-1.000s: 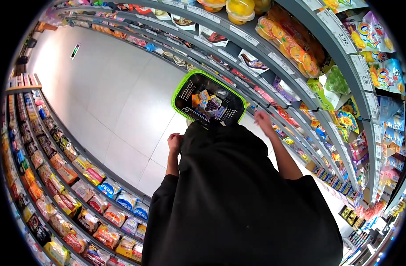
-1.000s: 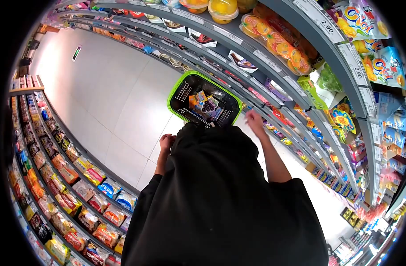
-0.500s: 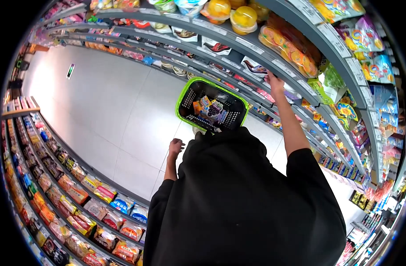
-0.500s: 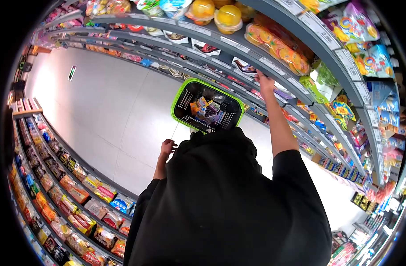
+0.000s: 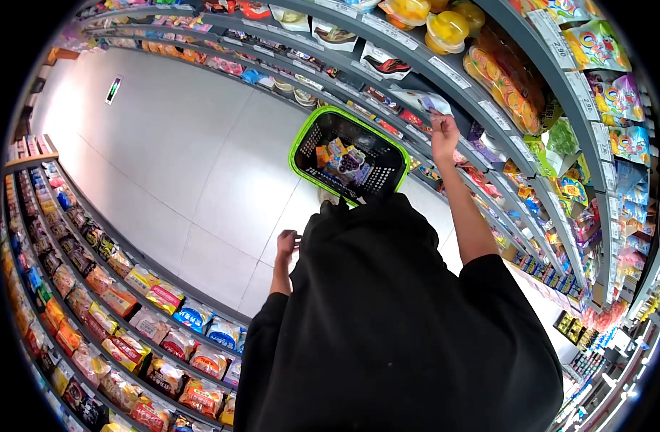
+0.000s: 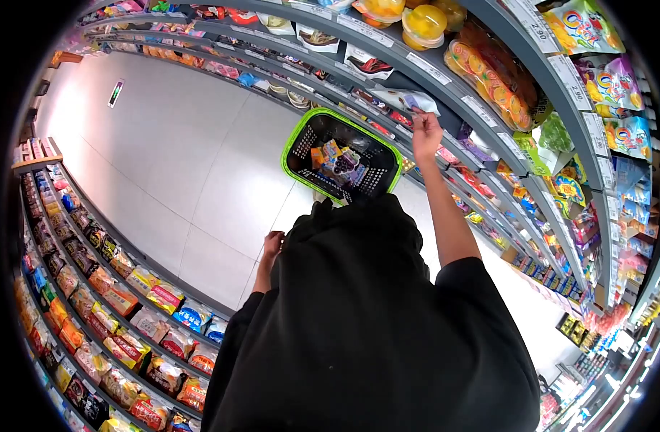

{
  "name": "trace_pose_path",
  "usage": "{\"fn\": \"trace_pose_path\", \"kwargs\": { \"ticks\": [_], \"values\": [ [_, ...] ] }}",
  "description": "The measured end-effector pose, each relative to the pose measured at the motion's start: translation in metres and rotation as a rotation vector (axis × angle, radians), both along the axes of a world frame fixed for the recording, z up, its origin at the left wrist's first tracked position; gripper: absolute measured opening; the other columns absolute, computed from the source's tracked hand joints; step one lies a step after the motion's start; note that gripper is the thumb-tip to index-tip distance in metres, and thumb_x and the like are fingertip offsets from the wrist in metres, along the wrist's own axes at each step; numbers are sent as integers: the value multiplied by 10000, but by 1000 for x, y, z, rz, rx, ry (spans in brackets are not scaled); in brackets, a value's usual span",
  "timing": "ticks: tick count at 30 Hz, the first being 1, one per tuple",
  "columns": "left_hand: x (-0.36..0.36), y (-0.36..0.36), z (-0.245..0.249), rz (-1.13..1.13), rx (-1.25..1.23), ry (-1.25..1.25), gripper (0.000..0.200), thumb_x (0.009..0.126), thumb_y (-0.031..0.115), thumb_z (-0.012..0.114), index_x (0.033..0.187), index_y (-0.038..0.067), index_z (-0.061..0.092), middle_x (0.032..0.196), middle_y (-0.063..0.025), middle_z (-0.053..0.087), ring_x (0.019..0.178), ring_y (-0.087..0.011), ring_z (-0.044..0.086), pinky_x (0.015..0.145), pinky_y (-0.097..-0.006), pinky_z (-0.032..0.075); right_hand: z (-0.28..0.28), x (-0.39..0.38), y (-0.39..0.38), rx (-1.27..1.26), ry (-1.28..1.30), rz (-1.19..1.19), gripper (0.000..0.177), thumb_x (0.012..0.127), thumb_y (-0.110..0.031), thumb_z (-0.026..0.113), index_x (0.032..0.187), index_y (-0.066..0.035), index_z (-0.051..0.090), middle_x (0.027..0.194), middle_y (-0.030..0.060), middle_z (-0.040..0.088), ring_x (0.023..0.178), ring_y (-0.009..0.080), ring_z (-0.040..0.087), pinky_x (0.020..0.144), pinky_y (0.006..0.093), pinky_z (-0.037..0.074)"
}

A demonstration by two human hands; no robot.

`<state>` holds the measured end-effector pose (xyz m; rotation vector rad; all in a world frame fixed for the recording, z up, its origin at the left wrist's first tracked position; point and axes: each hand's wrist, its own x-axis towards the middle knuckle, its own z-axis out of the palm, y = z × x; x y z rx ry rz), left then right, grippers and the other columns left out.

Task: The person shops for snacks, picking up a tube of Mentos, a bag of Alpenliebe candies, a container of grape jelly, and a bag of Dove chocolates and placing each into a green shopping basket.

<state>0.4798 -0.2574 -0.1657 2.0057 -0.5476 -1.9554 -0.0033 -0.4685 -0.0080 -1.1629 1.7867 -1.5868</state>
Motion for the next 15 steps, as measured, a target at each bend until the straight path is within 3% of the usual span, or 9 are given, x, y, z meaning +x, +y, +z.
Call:
{"fn": "trace_pose_path", "kwargs": {
  "ticks": [3,4,6,8,9,11,12,13,15],
  "values": [
    [7,-28,3,-85,60,-67,269,861,194,520,1056,14,562,845,-103,675,667,-169,617,557,-295,480,27,23,8,-46,99,-60,93,893,-43,608,840,0,545,874,47,672,654,37,446,574,206,390],
    [6,-39,3,-99,-12,-56,268,863,204,526,1041,8,567,831,-105,675,658,-170,615,556,-294,481,31,22,16,77,153,-79,158,901,-58,608,788,-21,505,734,11,607,642,30,451,563,200,380],
    [-3,-68,9,-145,-154,-28,266,862,220,557,1013,2,577,830,-100,670,660,-165,608,562,-285,481,51,35,31,41,86,-56,208,905,-70,609,750,-34,475,682,-4,557,636,25,454,561,194,367],
    [-25,-102,45,-194,-302,31,283,827,216,643,1005,7,578,871,-81,653,709,-149,601,587,-267,478,84,64,41,14,-81,-54,290,909,-79,609,691,-65,418,661,0,548,631,28,479,549,185,346],
    [-41,-119,71,-210,-383,74,318,797,206,704,1012,12,574,902,-69,643,748,-138,598,607,-257,476,100,78,47,67,-135,-86,267,894,-109,638,697,-75,460,622,-29,508,605,38,479,566,199,367],
    [-75,-146,117,-218,-501,338,520,707,185,807,1117,13,537,1007,-58,604,894,-138,574,747,-260,472,106,93,58,178,-286,-51,188,885,-115,641,740,-56,537,670,8,601,617,65,545,588,213,387],
    [-92,-155,151,-224,-508,402,578,710,159,802,1183,26,499,1076,-64,574,979,-162,548,833,-291,453,102,95,65,233,-332,-7,123,876,-115,642,786,-46,593,742,34,658,620,84,575,598,217,391],
    [-110,-164,179,-230,-519,467,640,713,134,798,1249,38,461,1145,-69,544,1064,-186,523,919,-322,433,104,108,68,297,-393,-55,94,862,-100,652,798,-42,614,707,41,650,627,76,565,577,207,366],
    [-142,-175,196,-345,-669,544,761,701,111,802,1330,42,380,1242,-82,504,1122,-187,495,945,-321,415,92,117,74,399,-530,1,82,847,-128,668,837,-49,645,752,19,659,635,81,576,584,212,377]
  ]
}}
